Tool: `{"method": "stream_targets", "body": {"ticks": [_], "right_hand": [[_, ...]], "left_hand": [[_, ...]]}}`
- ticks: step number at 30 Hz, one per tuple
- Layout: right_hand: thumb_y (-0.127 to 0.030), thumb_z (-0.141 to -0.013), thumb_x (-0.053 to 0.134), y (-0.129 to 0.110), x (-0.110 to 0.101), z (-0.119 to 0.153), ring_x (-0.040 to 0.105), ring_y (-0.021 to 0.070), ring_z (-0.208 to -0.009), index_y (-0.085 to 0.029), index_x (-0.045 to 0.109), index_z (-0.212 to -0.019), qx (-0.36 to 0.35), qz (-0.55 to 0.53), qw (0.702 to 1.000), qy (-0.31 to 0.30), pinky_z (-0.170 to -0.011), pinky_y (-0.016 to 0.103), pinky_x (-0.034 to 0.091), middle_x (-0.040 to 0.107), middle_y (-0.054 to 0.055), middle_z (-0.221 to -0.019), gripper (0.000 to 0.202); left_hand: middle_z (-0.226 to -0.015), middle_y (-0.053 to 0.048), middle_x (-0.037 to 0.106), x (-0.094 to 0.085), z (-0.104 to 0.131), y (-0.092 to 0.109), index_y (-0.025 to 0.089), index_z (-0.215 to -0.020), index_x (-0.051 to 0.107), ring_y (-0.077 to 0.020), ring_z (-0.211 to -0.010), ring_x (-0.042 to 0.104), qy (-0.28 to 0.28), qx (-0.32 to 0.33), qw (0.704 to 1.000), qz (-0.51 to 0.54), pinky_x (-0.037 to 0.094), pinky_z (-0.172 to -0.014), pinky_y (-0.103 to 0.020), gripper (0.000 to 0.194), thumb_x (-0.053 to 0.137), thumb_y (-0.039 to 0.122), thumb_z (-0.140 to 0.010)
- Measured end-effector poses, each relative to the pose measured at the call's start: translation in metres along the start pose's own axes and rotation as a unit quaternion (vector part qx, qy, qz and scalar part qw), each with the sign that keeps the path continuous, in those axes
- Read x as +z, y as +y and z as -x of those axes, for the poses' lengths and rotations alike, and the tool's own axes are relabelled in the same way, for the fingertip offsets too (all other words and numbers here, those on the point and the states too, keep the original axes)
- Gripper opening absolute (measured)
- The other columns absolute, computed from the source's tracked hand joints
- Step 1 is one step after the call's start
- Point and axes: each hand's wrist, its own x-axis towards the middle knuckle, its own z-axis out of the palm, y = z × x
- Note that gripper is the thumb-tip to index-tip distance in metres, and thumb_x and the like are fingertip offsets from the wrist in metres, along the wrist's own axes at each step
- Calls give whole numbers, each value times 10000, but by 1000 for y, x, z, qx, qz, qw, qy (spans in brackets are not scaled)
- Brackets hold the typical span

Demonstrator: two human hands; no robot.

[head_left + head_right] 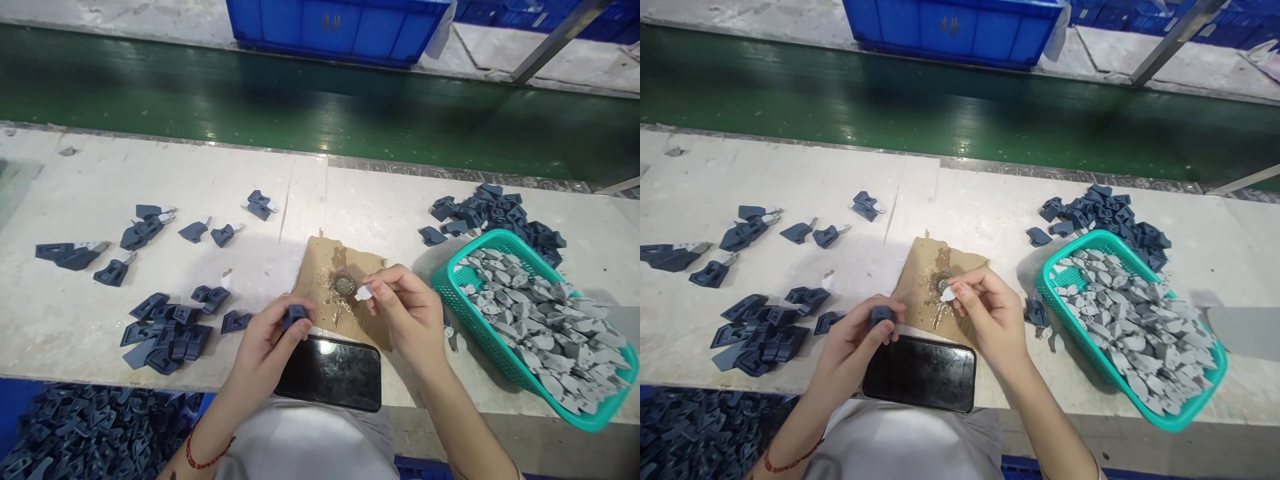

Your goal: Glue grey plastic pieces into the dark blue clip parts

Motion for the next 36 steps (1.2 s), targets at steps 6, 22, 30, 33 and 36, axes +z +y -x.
{"method": "stream_targets", "body": {"ticks": [6, 22, 30, 33, 36], "right_hand": [[-347, -927, 693, -11, 13, 9, 579, 117, -564, -213, 710, -870, 27, 17, 996, -83, -518, 234, 480, 655, -8, -665, 147], [-254, -906, 652, -21, 37, 15, 425, 74, -464, -204, 520, -608, -46, 161, 984, -62, -451, 203, 386, 464, -64, -492, 330], [-250, -937, 626, -21, 37, 15, 401, 76, -476, -208, 480, -606, -83, 217, 969, -80, -459, 211, 356, 445, -61, -508, 364], [-237, -948, 607, -22, 37, 14, 403, 73, -477, -205, 471, -612, -104, 235, 961, -100, -464, 213, 344, 452, -59, -524, 363], [-249, -960, 597, -22, 37, 13, 388, 66, -464, -206, 444, -617, -70, 221, 966, -112, -454, 212, 322, 429, -70, -512, 379]], "left_hand": [[-1065, -46, 626, 0, 4, -3, 247, -1174, 585, -180, -949, 582, -72, 80, 985, -135, 448, -863, -279, 191, 423, 263, -1075], [-1212, -89, 658, 2, 4, -6, 231, -1299, 563, -221, -1130, 621, -87, 126, 971, -185, 476, -991, -326, 286, 416, 174, -1060], [-1210, -94, 672, 3, 2, -7, 252, -1392, 551, -233, -1108, 637, -88, 140, 967, -193, 500, -964, -329, 378, 419, 156, -1051], [-1141, -80, 685, 3, 1, -8, 249, -1368, 565, -220, -1024, 651, -93, 137, 968, -187, 511, -913, -307, 362, 418, 159, -1050], [-1141, -78, 680, 4, 1, -6, 244, -1333, 574, -209, -1008, 641, -91, 132, 970, -183, 498, -914, -291, 327, 416, 177, -1054]]}}
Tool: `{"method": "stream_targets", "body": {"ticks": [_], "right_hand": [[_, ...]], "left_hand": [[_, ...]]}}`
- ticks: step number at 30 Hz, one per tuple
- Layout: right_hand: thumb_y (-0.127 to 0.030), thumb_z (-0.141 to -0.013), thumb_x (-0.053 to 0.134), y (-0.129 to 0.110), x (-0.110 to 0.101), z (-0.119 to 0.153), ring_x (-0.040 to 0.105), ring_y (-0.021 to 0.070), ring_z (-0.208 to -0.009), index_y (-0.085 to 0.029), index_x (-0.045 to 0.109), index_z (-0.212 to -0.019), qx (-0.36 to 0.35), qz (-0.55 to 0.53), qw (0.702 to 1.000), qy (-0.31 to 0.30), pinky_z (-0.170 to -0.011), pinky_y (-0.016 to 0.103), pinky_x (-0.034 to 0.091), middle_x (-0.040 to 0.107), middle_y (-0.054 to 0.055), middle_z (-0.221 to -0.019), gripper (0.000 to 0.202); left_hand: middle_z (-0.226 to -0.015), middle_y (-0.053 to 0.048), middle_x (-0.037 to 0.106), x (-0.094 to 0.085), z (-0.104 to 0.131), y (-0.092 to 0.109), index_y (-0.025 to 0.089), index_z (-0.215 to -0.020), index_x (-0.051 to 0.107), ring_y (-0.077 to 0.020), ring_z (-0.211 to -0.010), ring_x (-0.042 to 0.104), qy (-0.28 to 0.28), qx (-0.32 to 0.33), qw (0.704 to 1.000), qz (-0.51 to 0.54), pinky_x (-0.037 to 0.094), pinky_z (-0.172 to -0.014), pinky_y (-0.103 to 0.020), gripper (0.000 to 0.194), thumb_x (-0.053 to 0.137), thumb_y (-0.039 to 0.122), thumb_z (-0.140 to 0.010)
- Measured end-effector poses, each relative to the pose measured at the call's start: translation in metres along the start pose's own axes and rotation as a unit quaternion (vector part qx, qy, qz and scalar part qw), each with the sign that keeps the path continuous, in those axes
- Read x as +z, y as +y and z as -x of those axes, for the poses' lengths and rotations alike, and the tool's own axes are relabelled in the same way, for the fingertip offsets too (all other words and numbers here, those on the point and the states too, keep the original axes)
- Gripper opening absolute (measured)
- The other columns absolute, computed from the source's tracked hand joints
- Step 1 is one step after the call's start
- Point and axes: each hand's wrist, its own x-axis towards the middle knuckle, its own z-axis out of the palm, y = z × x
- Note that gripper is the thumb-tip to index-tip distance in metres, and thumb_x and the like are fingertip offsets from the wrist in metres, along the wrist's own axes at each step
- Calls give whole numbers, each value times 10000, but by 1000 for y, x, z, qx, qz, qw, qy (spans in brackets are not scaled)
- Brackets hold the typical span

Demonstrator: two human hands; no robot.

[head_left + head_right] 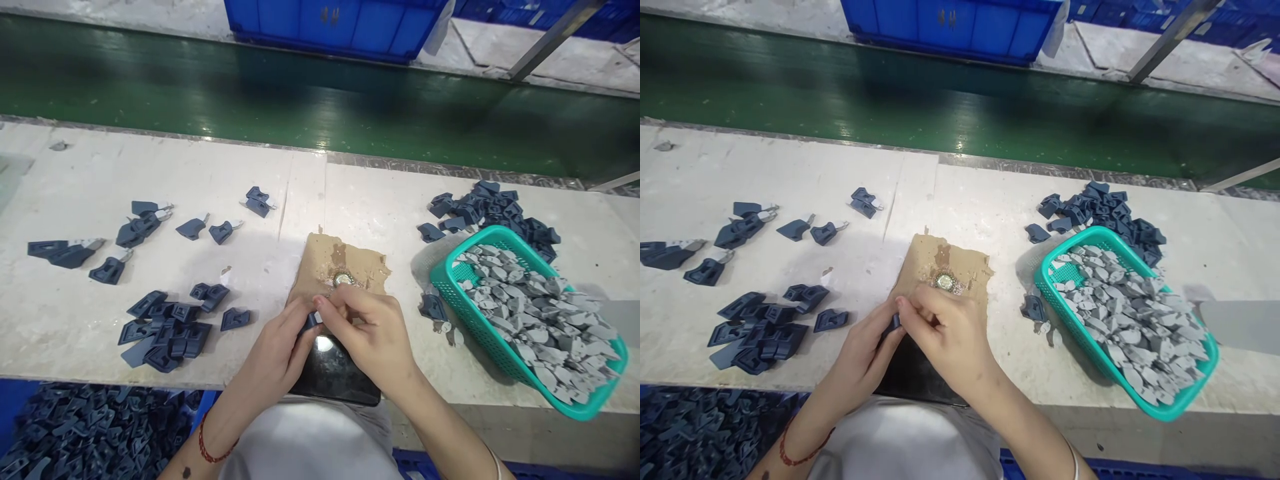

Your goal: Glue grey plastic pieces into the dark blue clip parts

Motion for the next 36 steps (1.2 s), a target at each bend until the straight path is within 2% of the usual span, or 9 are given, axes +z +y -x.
{"method": "stream_targets", "body": {"ticks": [4, 8, 10, 13, 18, 24, 31, 34, 36], "right_hand": [[-311, -985, 592, -1, -4, -3, 411, 68, -450, -215, 462, -669, 21, -43, 998, -32, -451, 210, 322, 453, -80, -505, 355], [-330, -1059, 438, -5, -15, -9, 454, 97, -517, -215, 478, -691, -108, 41, 991, -71, -514, 235, 349, 520, -37, -581, 388], [-309, -1075, 370, -6, -19, -10, 452, 116, -541, -214, 496, -694, -166, 104, 977, -78, -538, 257, 348, 519, -19, -590, 413], [-270, -1074, 349, -8, -19, -9, 430, 129, -522, -209, 538, -697, -197, 153, 966, -72, -535, 282, 329, 505, -15, -555, 426], [-245, -1073, 325, -11, -16, -8, 416, 122, -494, -204, 538, -659, -200, 171, 961, -85, -527, 292, 314, 482, -20, -520, 467], [-249, -1068, 356, -20, -28, -12, 414, 108, -465, -208, 476, -615, -178, 182, 960, -114, -518, 297, 271, 460, -31, -510, 471], [-213, -1061, 371, -16, -24, -6, 432, 118, -462, -205, 502, -625, -203, 210, 954, -66, -513, 304, 269, 491, -24, -498, 456], [-196, -1053, 375, -10, -22, -3, 446, 115, -476, -202, 499, -627, -210, 178, 959, -66, -531, 279, 310, 510, -22, -513, 443], [-185, -1048, 384, -8, -23, -2, 453, 110, -486, -200, 490, -626, -206, 160, 963, -62, -540, 265, 322, 516, -23, -520, 435]], "left_hand": [[-909, -34, 651, -7, -1, 11, 218, -1074, 628, -173, -802, 592, -3, -49, 998, 27, 473, -784, -258, 198, 438, 273, -1064], [-684, 16, 504, -15, 0, 25, 196, -861, 568, -125, -584, 431, -73, -110, 983, 127, 347, -577, -254, 336, 411, 407, -1070], [-672, 26, 438, -16, 0, 29, 191, -864, 547, -114, -555, 343, -102, -136, 967, 190, 279, -528, -258, 366, 412, 470, -1059], [-695, 26, 416, -15, -1, 31, 193, -884, 532, -110, -566, 300, -127, -157, 947, 251, 234, -506, -254, 388, 433, 536, -1037], [-671, 40, 424, -14, -4, 34, 190, -830, 513, -92, -540, 272, -153, -168, 929, 294, 224, -496, -248, 436, 475, 587, -1008], [-643, 33, 442, -17, -11, 41, 179, -797, 538, -80, -505, 263, -167, -177, 916, 318, 192, -476, -257, 457, 520, 595, -986], [-620, 46, 411, -12, -15, 37, 178, -777, 517, -70, -500, 247, -170, -179, 898, 365, 161, -471, -251, 455, 555, 587, -973], [-636, 42, 419, -15, -12, 36, 175, -827, 541, -78, -511, 278, -196, -185, 903, 335, 187, -482, -248, 443, 489, 577, -1006], [-689, 23, 484, -19, -9, 39, 182, -921, 586, -100, -562, 383, -179, -175, 931, 265, 285, -523, -243, 396, 448, 535, -1034]]}}
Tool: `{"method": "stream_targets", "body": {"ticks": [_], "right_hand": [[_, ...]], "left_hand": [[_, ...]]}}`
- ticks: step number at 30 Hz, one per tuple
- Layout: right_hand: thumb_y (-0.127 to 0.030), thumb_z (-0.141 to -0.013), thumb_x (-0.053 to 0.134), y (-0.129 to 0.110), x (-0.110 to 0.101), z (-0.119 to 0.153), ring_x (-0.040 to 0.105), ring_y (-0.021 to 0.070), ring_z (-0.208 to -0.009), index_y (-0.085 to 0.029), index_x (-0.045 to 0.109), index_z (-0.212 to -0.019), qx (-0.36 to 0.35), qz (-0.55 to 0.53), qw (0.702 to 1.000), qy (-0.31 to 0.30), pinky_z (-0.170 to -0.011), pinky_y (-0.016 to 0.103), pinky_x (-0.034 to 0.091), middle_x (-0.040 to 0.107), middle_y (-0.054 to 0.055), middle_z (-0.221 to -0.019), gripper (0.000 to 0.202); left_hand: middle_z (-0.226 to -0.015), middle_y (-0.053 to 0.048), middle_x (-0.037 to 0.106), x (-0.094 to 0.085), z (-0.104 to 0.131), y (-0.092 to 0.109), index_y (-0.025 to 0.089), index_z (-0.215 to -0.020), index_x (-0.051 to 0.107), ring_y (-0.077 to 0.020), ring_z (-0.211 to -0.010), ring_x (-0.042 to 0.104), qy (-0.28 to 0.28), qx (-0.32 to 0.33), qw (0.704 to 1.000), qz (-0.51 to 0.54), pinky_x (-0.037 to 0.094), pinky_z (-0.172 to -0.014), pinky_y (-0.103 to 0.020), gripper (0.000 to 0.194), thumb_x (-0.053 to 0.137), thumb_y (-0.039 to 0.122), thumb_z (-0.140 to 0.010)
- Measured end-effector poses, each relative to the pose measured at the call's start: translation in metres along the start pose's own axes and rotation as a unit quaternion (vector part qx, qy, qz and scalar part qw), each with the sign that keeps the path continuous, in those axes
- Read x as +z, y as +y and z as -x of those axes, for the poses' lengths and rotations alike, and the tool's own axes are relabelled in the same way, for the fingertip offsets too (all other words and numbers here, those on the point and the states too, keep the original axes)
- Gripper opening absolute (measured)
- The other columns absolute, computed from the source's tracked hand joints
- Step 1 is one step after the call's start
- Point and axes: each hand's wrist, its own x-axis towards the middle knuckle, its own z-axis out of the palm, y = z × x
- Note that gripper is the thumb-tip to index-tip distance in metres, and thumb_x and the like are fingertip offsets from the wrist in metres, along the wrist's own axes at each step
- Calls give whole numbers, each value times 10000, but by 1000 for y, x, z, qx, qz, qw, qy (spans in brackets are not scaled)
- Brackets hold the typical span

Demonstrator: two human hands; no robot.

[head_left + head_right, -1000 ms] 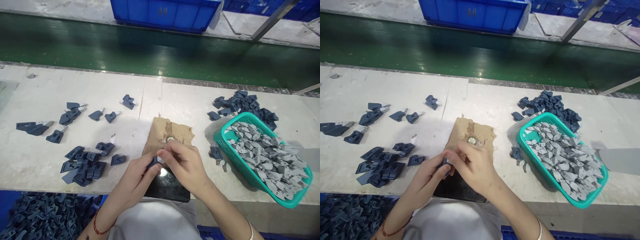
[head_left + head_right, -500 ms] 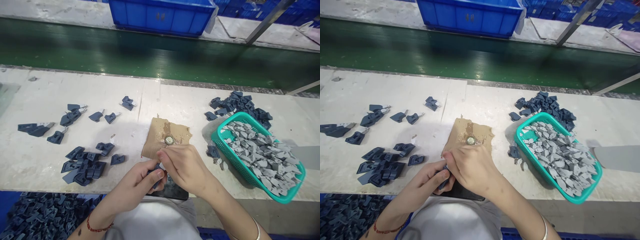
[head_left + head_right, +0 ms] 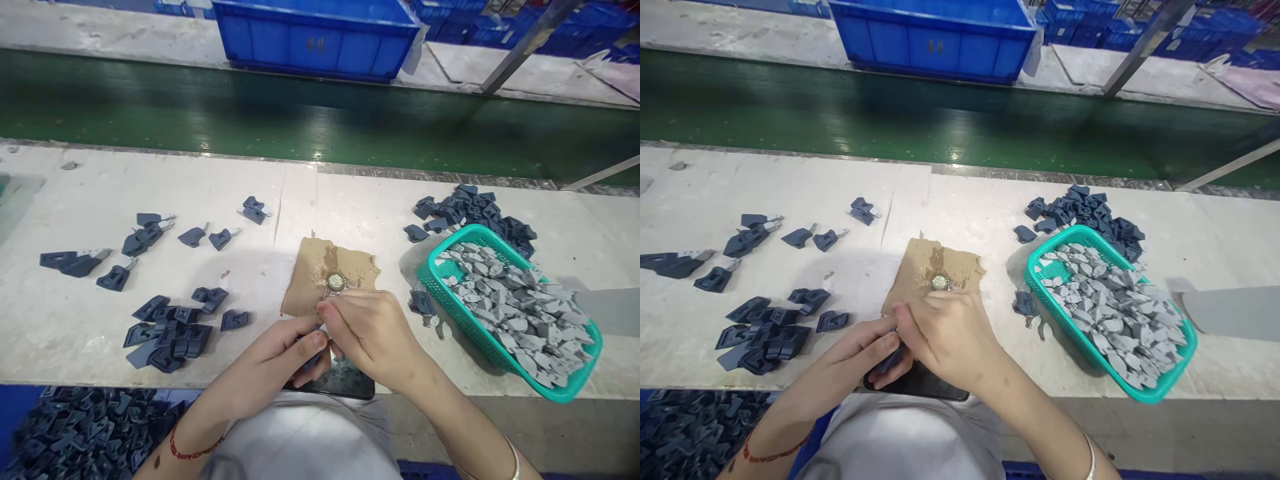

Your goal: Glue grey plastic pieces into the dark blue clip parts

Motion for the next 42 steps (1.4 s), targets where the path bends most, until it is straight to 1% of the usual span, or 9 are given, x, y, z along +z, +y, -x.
{"method": "stream_targets", "body": {"ticks": [4, 10, 22, 25, 28, 31, 34, 37, 42], "right_hand": [[-167, -1039, 408, -3, -1, -1, 417, 96, -478, -198, 473, -624, 23, 0, 999, 44, -526, 250, 308, 479, -32, -519, 422], [-198, -1054, 399, -12, 10, -5, 415, 90, -451, -200, 453, -588, 36, 53, 997, 50, -509, 251, 288, 453, -35, -486, 469], [-349, -1102, 309, 0, 3, 4, 555, 115, -540, -203, 553, -676, 76, -73, 994, -3, -543, 243, 392, 590, -8, -591, 512], [-393, -1070, 392, 17, -21, 18, 627, 165, -657, -223, 615, -755, 168, -27, 984, 48, -593, 274, 435, 672, 24, -706, 422], [-391, -987, 498, 46, -52, 38, 622, 214, -691, -230, 643, -831, 315, 162, 924, 143, -606, 321, 421, 685, 59, -777, 267], [-477, -959, 458, 74, -77, 54, 645, 271, -755, -221, 681, -1004, 458, 260, 849, 45, -565, 359, 425, 705, 140, -1038, 343], [-570, -976, 356, 93, -89, 61, 675, 317, -880, -216, 681, -1181, 515, 248, 816, -85, -619, 397, 492, 658, 180, -1272, 523], [-514, -980, 367, 105, -94, 61, 687, 306, -897, -245, 660, -1291, 535, 220, 804, -135, -651, 386, 521, 641, 137, -1379, 505], [-410, -935, 484, 122, -99, 62, 697, 293, -793, -266, 710, -1245, 535, 219, 801, -155, -574, 345, 500, 749, 129, -1173, 410]], "left_hand": [[-805, 5, 608, 2, 11, 3, 231, -1161, 582, -166, -679, 532, 119, 37, 960, -249, 392, -610, -271, 274, 561, 451, -998], [-732, 10, 612, 7, 15, -1, 198, -946, 526, -156, -559, 525, 179, 133, 862, -455, 335, -525, -272, 169, 428, 287, -1050], [-906, -23, 693, 3, 11, 0, 203, -1030, 588, -187, -817, 667, 155, 117, 898, -395, 490, -691, -289, 180, 455, 321, -1061], [-955, -18, 688, -29, 26, 4, 241, -1099, 619, -187, -854, 658, 265, 141, 859, -415, 502, -720, -293, 160, 491, 322, -1046], [-1015, -64, 686, -87, 56, 5, 210, -1110, 644, -257, -956, 657, 452, 105, 736, -493, 519, -832, -388, 260, 569, 428, -988], [-1234, -145, 661, -145, 84, 2, 162, -1077, 663, -404, -1251, 582, 513, 40, 651, -558, 445, -1010, -572, 418, 528, 539, -957], [-1393, -99, 610, -172, 97, -2, 203, -1104, 659, -477, -1422, 431, 491, 40, 648, -581, 260, -1090, -702, 473, 462, 597, -931], [-1491, -68, 535, -161, 95, -1, 248, -1212, 630, -417, -1462, 397, 466, 71, 631, -616, 205, -1139, -665, 397, 462, 517, -974], [-1343, -86, 658, -130, 81, 7, 258, -1300, 622, -325, -1276, 572, 261, 46, 760, -594, 453, -1063, -483, 362, 490, 414, -1002]]}}
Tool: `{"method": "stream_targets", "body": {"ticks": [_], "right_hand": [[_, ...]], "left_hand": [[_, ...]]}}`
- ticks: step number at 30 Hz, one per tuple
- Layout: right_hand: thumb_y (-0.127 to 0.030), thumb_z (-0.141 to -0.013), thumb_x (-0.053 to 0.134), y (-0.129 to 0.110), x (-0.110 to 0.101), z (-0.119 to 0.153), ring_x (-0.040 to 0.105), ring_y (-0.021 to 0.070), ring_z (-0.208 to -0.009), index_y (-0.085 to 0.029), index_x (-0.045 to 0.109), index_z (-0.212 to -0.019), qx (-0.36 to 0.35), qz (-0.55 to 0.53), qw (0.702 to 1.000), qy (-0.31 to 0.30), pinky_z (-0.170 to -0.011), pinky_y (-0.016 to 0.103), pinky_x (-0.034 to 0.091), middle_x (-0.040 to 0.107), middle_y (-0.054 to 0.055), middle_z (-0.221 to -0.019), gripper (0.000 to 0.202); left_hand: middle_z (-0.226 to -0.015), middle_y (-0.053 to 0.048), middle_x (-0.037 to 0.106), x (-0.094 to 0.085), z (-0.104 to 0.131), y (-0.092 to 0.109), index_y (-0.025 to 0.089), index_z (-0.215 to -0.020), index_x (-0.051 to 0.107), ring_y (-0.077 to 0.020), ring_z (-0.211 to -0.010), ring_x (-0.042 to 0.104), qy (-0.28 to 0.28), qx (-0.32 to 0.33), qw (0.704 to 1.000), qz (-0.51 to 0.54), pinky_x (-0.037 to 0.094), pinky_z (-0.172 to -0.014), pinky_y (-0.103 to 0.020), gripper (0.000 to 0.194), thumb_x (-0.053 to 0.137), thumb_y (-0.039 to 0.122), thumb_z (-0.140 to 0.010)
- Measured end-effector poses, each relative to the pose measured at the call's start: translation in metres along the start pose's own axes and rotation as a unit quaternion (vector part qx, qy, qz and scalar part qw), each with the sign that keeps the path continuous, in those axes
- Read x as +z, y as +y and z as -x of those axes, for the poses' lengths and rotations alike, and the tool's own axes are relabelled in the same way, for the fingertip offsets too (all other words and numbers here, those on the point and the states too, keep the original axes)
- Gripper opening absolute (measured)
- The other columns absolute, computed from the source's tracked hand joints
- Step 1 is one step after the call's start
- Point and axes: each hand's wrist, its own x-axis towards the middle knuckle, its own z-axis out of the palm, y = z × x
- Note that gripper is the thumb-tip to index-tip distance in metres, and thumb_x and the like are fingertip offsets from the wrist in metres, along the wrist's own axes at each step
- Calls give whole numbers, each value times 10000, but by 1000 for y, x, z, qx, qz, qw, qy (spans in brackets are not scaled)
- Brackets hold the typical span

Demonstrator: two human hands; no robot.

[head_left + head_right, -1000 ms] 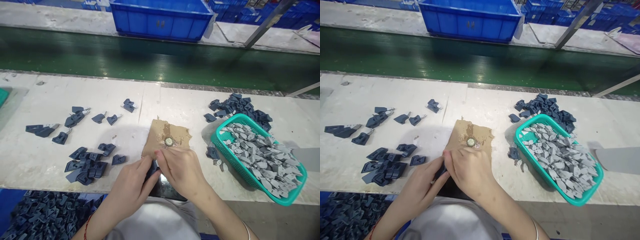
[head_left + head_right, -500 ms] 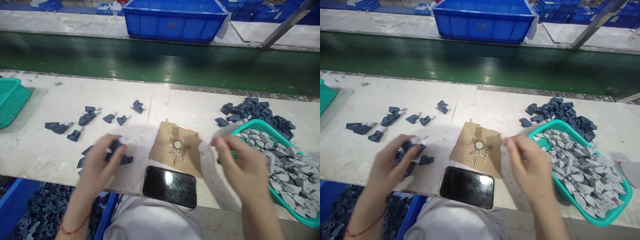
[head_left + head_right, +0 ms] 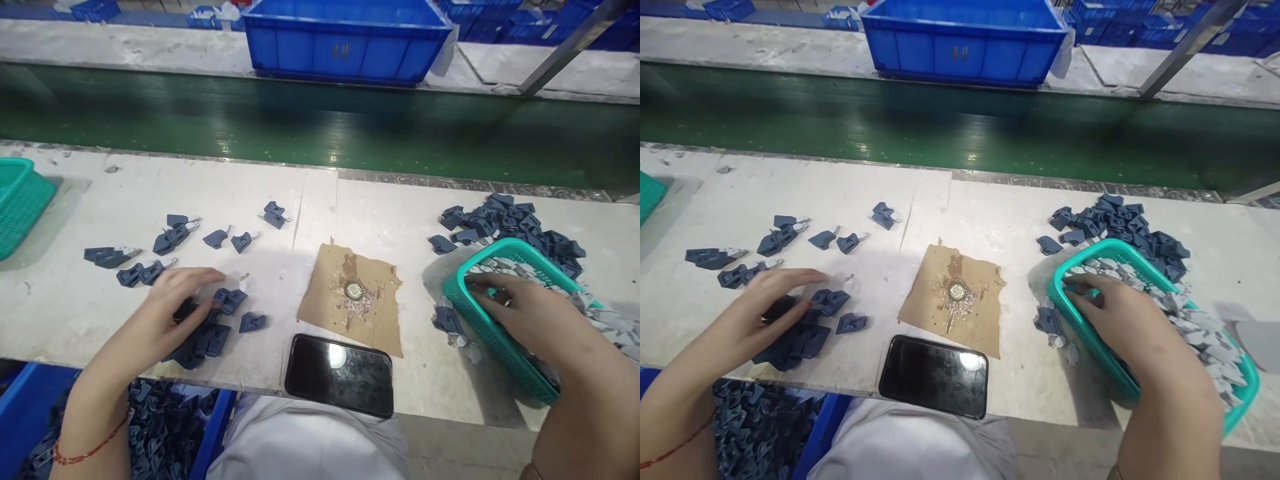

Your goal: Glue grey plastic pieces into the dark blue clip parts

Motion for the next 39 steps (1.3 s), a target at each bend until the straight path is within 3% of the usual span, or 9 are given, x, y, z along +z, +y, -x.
{"method": "stream_targets", "body": {"ticks": [4, 12, 16, 19, 23, 28, 32, 35, 39], "right_hand": [[-377, -897, 553, -1, -1, 2, 697, 284, -756, -227, 768, -1070, -29, -37, 998, 39, -567, 331, 488, 777, 132, -1023, 314], [-218, -847, 616, -23, -5, 13, 711, 280, -750, -191, 789, -831, -89, -138, 980, 111, -626, 352, 489, 787, 150, -903, 177], [-379, -901, 639, -19, -11, 21, 633, 226, -585, -195, 777, -882, -37, -173, 978, 110, -511, 317, 420, 744, 102, -743, 231], [-464, -883, 683, -17, -12, 32, 644, 216, -621, -212, 768, -920, -19, -305, 942, 140, -534, 314, 461, 728, 85, -751, 268], [-408, -886, 705, -25, -2, 42, 707, 230, -819, -238, 785, -1059, -110, -490, 855, 131, -755, 368, 573, 755, 103, -981, 255], [-432, -858, 749, -52, 16, 45, 702, 194, -763, -259, 798, -990, -185, -561, 806, 38, -686, 332, 586, 769, 74, -948, 223], [-426, -878, 744, -72, 27, 45, 703, 182, -789, -271, 779, -968, -239, -591, 770, -37, -739, 331, 600, 769, 59, -953, 182], [-447, -909, 706, -83, 33, 47, 688, 183, -785, -259, 771, -984, -246, -592, 765, -60, -735, 335, 596, 753, 61, -918, 212], [-412, -945, 661, -93, 40, 49, 684, 180, -801, -243, 762, -1040, -244, -537, 807, -29, -728, 312, 577, 738, 49, -886, 220]], "left_hand": [[-1235, -78, 713, 4, -10, 2, 281, -1227, 688, -315, -1181, 621, -45, 3, 997, 58, 510, -983, -405, 336, 520, 443, -986], [-1011, -32, 770, 3, -18, 7, 309, -1017, 724, -262, -828, 694, 45, -95, 992, 77, 488, -591, -286, 353, 603, 616, -889], [-1047, 38, 738, 2, -12, 25, 332, -1079, 692, -237, -933, 685, 136, -171, 973, 71, 500, -657, -283, 324, 531, 583, -954], [-1071, 25, 734, 6, -9, 50, 330, -1096, 693, -244, -973, 686, 186, -161, 946, 212, 557, -786, -329, 254, 592, 514, -953], [-990, -20, 745, 20, -10, 89, 283, -1064, 726, -198, -786, 678, 142, -173, 880, 419, 594, -717, -322, 208, 669, 435, -934], [-943, -49, 744, 49, -19, 120, 246, -1048, 730, -192, -827, 681, -2, -145, 816, 559, 586, -773, -313, 166, 723, 308, -894], [-1017, -62, 744, 72, -26, 129, 234, -1139, 701, -194, -933, 678, -55, -136, 794, 591, 558, -824, -312, 226, 689, 275, -917], [-1032, -67, 741, 84, -30, 131, 224, -1161, 643, -195, -974, 672, -41, -122, 794, 595, 537, -846, -314, 243, 671, 232, -920], [-1102, -77, 737, 94, -33, 131, 213, -1047, 674, -215, -1066, 664, -23, -111, 811, 574, 522, -889, -317, 118, 643, 228, -934]]}}
